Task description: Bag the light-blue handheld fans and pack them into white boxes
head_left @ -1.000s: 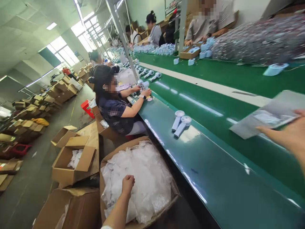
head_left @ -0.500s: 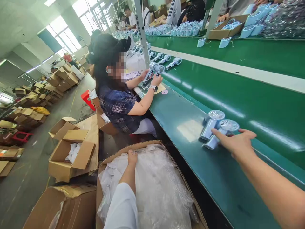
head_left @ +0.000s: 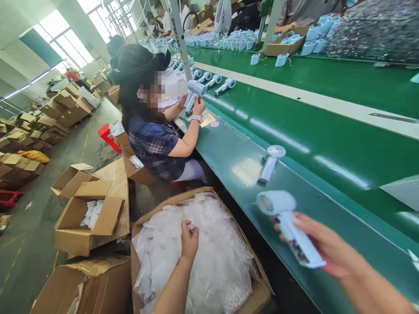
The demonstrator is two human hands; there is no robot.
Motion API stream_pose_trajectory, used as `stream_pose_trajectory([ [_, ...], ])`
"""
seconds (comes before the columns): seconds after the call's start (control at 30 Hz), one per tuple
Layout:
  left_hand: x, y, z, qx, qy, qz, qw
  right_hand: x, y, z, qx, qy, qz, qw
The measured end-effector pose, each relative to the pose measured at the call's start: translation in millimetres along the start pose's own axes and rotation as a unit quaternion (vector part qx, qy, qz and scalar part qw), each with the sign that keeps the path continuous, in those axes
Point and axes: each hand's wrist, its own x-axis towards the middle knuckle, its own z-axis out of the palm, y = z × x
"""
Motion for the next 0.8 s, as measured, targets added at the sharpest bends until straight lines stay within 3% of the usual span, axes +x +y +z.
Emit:
stream_pose_trajectory([
  [0.03,-22,7,-0.2,-0.068,-0.023,0.007,0.997,-22,14,12,0.069,-0.099,0.065,0.991],
  [0.1,-62,22,-0.6,-0.212,-0.072,0.007,0.975,-59,43,36,0.160,-0.256,0.151,0.941],
  [0.17,-97,38,-2.8,-0.301,-0.115,-0.005,0.947,-87,71,54,0.203,-0.353,0.186,0.894],
  [0.23,-126,53,-8.6,-0.335,-0.156,-0.013,0.929,-107,91,61,0.227,-0.400,0.194,0.867],
  [0.33,-163,69,-22.8,-0.321,-0.233,0.016,0.918,-130,105,50,0.242,-0.400,0.192,0.863],
  [0.43,-194,77,-36.4,-0.277,-0.320,0.045,0.905,-155,104,28,0.233,-0.426,0.197,0.852],
  [0.53,-220,77,-42.0,-0.247,-0.359,0.063,0.898,-182,99,7,0.203,-0.434,0.189,0.857],
  [0.6,-235,76,-40.6,-0.245,-0.311,0.064,0.916,-201,98,-5,0.187,-0.393,0.169,0.884],
  [0.73,-261,79,-29.5,-0.271,-0.146,0.058,0.950,-236,109,-24,0.160,-0.297,0.143,0.930],
  [0.8,-272,86,-23.9,-0.264,-0.114,0.082,0.954,-251,120,-31,0.132,-0.265,0.153,0.943],
])
